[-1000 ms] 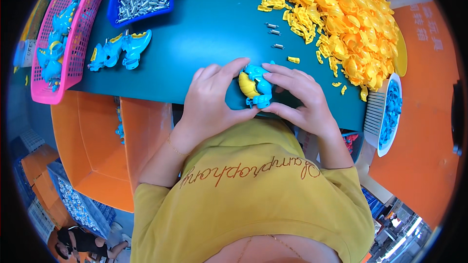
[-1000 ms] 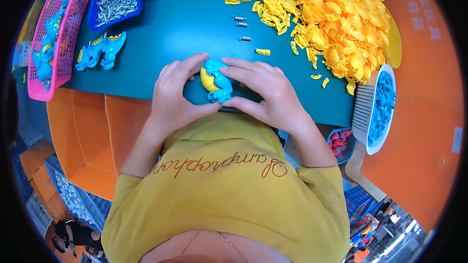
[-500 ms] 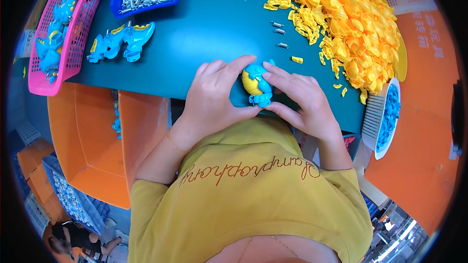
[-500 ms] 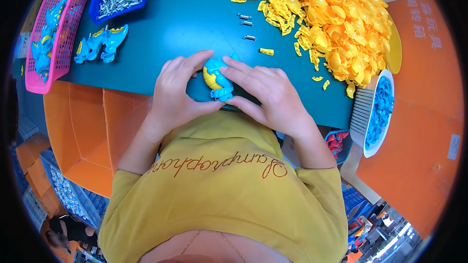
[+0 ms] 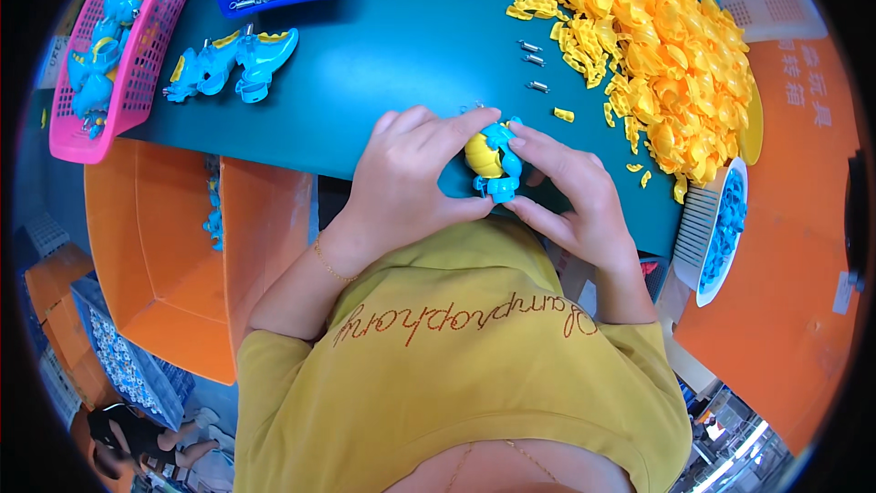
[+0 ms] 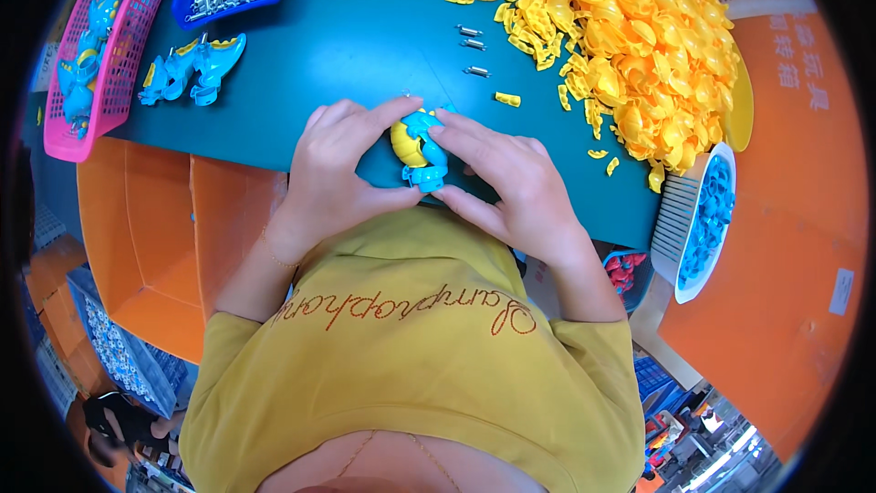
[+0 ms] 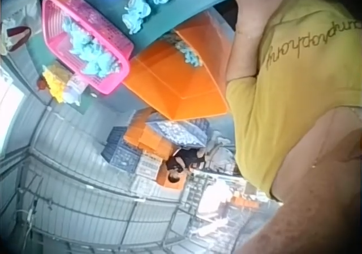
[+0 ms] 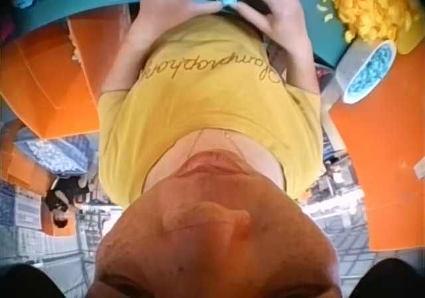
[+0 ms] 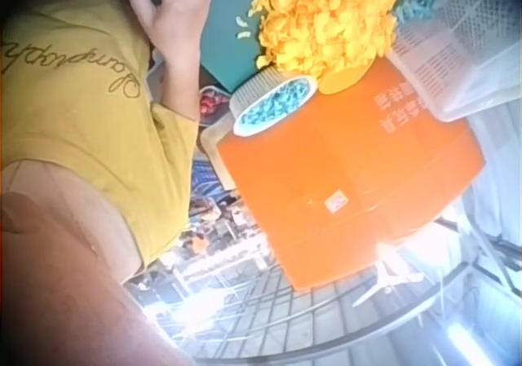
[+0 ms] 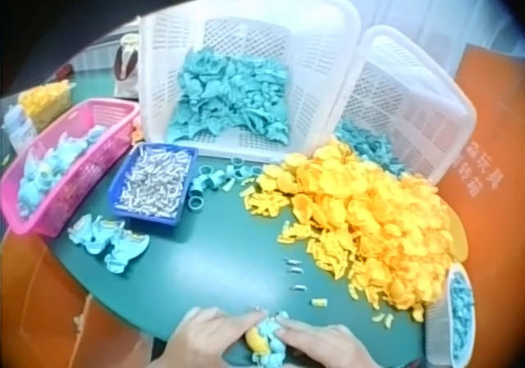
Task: Assembling small blue and yellow plastic toy parts at a workbench.
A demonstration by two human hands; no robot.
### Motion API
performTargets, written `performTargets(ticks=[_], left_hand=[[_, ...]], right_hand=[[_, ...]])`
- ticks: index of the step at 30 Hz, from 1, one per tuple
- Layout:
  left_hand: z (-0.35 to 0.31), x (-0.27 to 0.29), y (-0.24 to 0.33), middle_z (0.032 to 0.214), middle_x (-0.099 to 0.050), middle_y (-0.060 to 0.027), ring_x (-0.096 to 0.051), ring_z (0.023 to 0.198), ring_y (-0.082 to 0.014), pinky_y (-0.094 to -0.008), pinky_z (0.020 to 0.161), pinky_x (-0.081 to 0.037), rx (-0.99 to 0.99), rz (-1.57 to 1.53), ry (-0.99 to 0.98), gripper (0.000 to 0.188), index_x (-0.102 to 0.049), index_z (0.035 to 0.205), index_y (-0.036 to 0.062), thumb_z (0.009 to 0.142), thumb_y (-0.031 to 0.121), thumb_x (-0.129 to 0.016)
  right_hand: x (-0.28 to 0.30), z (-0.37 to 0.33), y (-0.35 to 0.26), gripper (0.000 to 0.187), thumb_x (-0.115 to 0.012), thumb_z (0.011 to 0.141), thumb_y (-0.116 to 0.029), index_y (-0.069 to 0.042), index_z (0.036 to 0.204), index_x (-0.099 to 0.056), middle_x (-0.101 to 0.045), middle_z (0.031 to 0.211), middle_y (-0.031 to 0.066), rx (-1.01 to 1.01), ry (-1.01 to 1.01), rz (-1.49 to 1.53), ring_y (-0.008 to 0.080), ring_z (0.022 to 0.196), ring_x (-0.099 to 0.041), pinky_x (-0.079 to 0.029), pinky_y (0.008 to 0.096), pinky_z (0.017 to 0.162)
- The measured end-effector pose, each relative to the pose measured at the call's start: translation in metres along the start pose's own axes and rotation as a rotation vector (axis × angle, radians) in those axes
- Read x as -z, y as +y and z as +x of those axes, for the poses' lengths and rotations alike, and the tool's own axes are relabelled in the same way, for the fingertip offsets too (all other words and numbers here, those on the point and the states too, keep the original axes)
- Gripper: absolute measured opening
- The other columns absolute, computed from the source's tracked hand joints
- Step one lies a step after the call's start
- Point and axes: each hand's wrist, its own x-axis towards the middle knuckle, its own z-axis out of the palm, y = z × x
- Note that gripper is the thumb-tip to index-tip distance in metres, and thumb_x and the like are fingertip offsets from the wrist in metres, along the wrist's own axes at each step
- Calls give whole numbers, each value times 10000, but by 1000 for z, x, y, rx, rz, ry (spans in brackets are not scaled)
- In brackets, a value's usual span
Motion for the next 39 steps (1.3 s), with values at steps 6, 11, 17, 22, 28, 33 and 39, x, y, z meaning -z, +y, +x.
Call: performTargets(ticks=[6,11,17,22,28,33,39], left_hand=[[-3,0,-1,1010,-695,-24,-625,877,-222,-379,802,-464,44,0,-14,783,-650,1318,117,599,255,-926],[0,-1,0,1003,-691,-24,-626,887,-226,-381,802,-464,35,14,-6,794,-634,1327,114,604,263,-924],[-2,-4,-1,963,-671,-57,-627,890,-241,-393,802,-473,38,32,25,759,-640,1315,105,636,303,-914],[-1,-9,-3,895,-658,-58,-612,790,-230,-375,740,-478,28,15,78,761,-693,1260,76,586,309,-959],[1,2,-2,1034,-693,-96,-638,883,-252,-389,835,-506,74,-180,46,803,-651,1350,67,692,420,-945],[-5,4,4,1351,-643,-90,-654,1094,-207,-355,969,-530,212,-516,73,794,-564,1469,45,795,273,-919],[-10,3,17,1362,-656,-91,-651,1192,-164,-332,1032,-542,427,-1140,-98,587,-608,1418,12,882,82,-838]], right_hand=[[1,5,-5,649,-858,792,-128,-66,1395,-627,-641,1429,174,57,-12,-167,244,857,-724,-549,363,802],[8,8,-15,621,-835,830,-160,-78,1408,-620,-642,1436,153,37,-48,-263,248,902,-731,-525,372,852],[10,11,-24,682,-849,781,-164,-81,1416,-617,-627,1459,115,-10,-102,-315,270,1051,-695,-523,388,902],[-28,6,-6,721,-861,755,-179,-92,1426,-613,-673,1318,101,104,199,-331,316,1067,-661,-544,407,903],[-53,-2,5,695,-885,789,-129,-28,1418,-607,-696,1262,154,55,475,-109,314,1074,-701,-569,386,914],[-48,-18,0,638,-840,887,-117,32,1441,-560,-705,1276,178,-101,407,442,211,1130,-707,-569,334,951],[-38,-22,-5,609,-839,886,-161,-29,1430,-599,-692,1287,152,-86,332,480,259,1141,-698,-542,369,991]])
